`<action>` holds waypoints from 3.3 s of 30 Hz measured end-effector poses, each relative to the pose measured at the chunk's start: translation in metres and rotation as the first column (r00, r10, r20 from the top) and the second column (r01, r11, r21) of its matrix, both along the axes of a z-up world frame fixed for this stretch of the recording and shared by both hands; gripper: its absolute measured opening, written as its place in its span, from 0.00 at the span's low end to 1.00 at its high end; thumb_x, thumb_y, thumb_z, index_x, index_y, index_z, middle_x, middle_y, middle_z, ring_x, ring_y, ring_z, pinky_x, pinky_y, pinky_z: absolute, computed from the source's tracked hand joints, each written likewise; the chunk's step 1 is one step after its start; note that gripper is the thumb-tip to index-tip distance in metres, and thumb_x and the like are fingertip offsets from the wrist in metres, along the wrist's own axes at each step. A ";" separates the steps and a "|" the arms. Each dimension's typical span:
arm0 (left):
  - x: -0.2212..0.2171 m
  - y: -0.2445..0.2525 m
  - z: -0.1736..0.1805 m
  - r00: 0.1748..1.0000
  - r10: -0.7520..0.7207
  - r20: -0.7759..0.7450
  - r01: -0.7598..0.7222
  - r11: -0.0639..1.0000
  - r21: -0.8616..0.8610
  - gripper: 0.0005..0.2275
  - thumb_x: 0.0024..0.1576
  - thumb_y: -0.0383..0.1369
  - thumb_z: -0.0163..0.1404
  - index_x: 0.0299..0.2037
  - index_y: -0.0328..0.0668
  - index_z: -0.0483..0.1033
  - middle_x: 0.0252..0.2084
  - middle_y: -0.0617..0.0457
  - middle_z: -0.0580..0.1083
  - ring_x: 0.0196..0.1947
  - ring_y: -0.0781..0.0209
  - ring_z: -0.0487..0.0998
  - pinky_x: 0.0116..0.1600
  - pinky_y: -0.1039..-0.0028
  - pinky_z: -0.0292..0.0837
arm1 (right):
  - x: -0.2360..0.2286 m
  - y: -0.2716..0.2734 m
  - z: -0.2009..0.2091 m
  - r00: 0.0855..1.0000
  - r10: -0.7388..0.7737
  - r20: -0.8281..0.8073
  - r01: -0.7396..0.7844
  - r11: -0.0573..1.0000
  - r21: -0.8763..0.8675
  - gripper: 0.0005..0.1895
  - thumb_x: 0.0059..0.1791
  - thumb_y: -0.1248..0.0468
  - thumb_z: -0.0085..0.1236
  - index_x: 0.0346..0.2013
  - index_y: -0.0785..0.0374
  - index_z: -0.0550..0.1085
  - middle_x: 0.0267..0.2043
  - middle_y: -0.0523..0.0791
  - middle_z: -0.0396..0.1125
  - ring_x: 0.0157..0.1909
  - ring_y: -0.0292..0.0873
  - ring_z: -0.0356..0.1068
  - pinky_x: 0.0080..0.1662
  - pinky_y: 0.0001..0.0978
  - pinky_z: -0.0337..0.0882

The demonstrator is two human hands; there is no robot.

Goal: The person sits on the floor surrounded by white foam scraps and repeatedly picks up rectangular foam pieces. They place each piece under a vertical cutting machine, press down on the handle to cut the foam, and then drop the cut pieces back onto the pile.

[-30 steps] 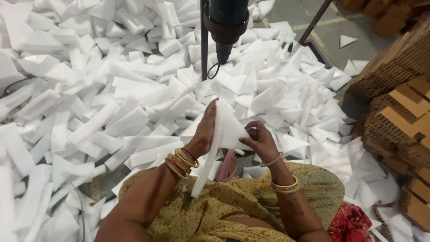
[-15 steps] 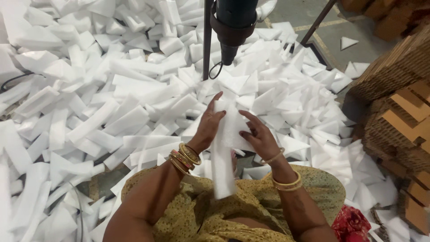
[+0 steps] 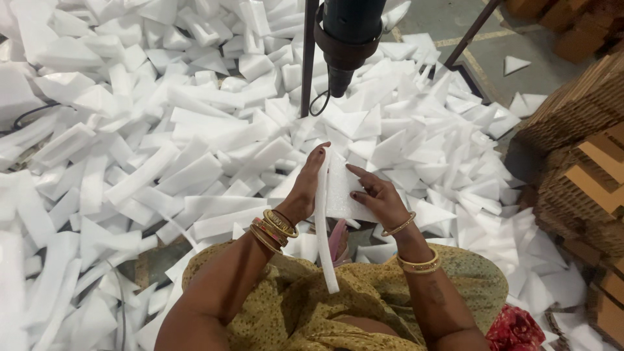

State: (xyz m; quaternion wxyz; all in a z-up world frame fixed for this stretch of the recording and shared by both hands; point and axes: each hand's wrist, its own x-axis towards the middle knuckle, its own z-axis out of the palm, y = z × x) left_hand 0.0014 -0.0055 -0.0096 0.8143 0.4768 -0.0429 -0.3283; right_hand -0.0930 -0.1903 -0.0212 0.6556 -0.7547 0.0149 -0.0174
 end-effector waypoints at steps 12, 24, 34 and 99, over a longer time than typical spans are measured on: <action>0.020 -0.015 -0.020 0.993 0.110 0.040 -0.109 0.994 -0.034 0.21 0.69 0.44 0.32 0.71 0.53 0.62 0.59 0.52 0.70 0.51 0.62 0.73 0.56 0.70 0.73 | 0.037 -0.026 -0.013 0.997 0.073 -0.017 -0.071 0.988 0.135 0.15 0.49 0.78 0.60 0.47 0.74 0.67 0.53 0.33 0.66 0.34 0.30 0.51 0.36 0.24 0.61; 0.154 -0.071 -0.015 0.998 0.058 0.039 -0.028 0.842 -0.539 0.20 0.70 0.43 0.37 0.63 0.36 0.66 0.56 0.47 0.72 0.55 0.55 0.75 0.59 0.66 0.74 | 0.168 -0.065 0.039 0.982 0.190 0.007 -0.173 0.876 0.451 0.28 0.50 0.77 0.52 0.67 0.68 0.67 0.49 0.47 0.73 0.44 0.36 0.73 0.49 0.25 0.75; 0.081 -0.027 -0.057 0.872 0.206 0.445 -0.246 0.969 0.033 0.18 0.68 0.46 0.38 0.53 0.39 0.68 0.44 0.54 0.70 0.42 0.61 0.75 0.48 0.70 0.76 | 0.104 -0.029 0.008 0.990 0.139 0.009 -0.139 0.983 0.122 0.28 0.49 0.76 0.59 0.66 0.70 0.71 0.36 0.37 0.66 0.36 0.29 0.63 0.38 0.21 0.66; 0.100 0.135 -0.035 0.769 -0.172 0.616 -0.367 0.669 0.646 0.23 0.63 0.43 0.50 0.65 0.39 0.67 0.42 0.37 0.77 0.43 0.48 0.77 0.51 0.64 0.72 | 0.060 -0.038 -0.150 0.941 -0.313 -0.129 0.331 0.775 0.539 0.18 0.52 0.73 0.54 0.57 0.68 0.71 0.34 0.40 0.66 0.34 0.34 0.68 0.38 0.28 0.73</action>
